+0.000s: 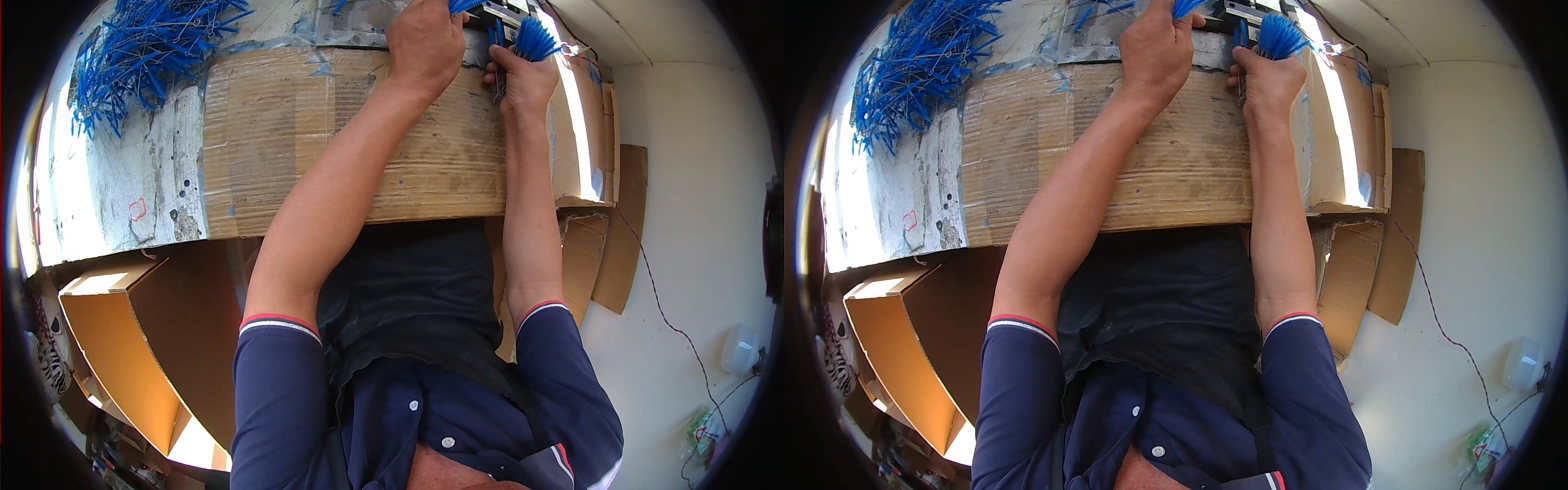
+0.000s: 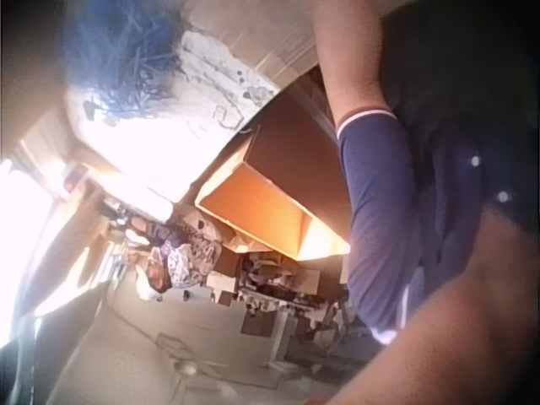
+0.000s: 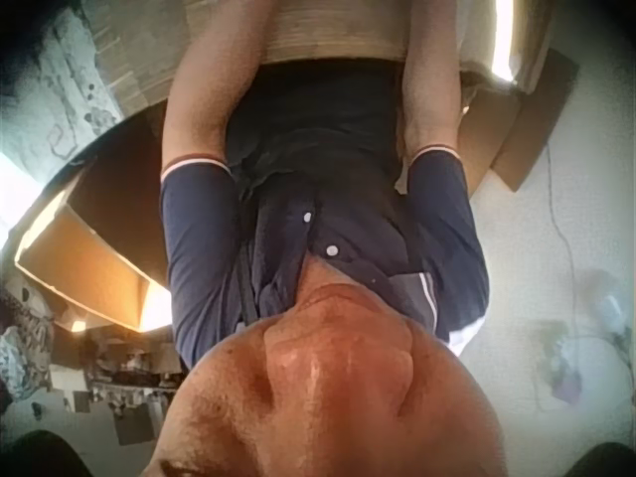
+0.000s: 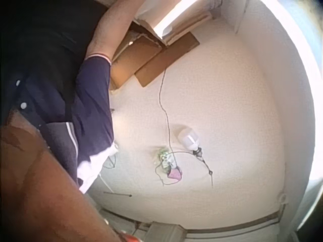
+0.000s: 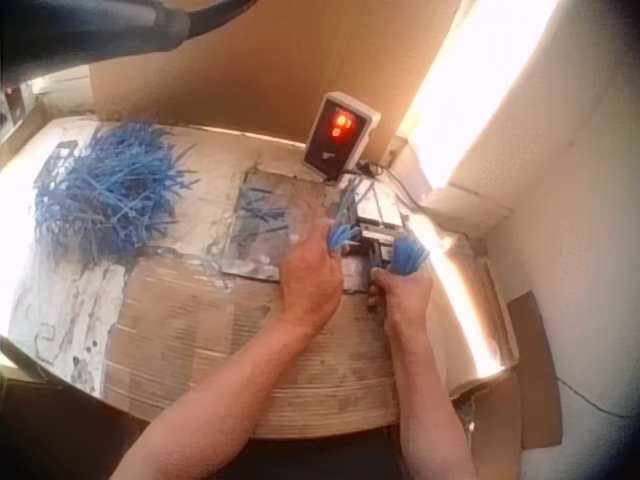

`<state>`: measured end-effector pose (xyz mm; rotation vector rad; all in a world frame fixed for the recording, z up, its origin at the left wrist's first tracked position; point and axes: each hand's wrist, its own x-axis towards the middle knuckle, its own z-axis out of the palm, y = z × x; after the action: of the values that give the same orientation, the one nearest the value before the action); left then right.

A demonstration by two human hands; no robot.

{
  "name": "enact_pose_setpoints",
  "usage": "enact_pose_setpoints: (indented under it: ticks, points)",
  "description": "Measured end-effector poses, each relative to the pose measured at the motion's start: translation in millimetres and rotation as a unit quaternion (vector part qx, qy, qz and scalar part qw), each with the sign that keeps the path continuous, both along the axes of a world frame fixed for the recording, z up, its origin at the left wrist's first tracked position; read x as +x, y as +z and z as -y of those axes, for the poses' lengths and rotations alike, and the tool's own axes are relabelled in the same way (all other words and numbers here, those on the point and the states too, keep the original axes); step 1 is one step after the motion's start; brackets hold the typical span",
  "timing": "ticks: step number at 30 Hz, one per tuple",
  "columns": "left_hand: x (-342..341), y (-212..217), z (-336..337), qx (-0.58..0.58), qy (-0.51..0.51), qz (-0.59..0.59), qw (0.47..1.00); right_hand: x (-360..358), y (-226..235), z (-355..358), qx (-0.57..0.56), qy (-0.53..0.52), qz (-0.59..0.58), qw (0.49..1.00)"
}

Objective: Gathering and organizing blue plastic bristle parts into bundles and processing them at a factory workstation.

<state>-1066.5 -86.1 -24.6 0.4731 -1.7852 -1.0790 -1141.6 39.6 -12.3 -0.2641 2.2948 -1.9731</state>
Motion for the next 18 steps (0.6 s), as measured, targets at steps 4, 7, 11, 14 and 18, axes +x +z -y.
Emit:
enact_pose_setpoints:
  ticks: [4,7,11,14,18]
  points:
    - [2.1,0.7,-1.0,0.004,-0.002,-0.003,1.0,4.7,-5.2,-1.9,-0.032,-0.004,-0.033,0.999]
    - [1.1,0.8,-0.4,-0.001,0.006,0.024,1.0,3.3,-6.6,-1.0,-0.05,-0.004,-0.038,0.998]
    - [-5.9,-11.6,1.5,-0.094,0.065,-0.098,0.989,2.4,-7.8,1.6,-0.034,-0.015,-0.026,0.999]
    - [-4.7,-8.7,0.7,-0.053,0.036,-0.041,0.997,0.8,-11.4,-1.3,-0.035,-0.024,-0.04,0.998]
    - [1.3,-2.6,1.8,-0.079,0.05,0.025,0.995,3.6,-7.4,0.3,-0.061,-0.017,-0.023,0.998]
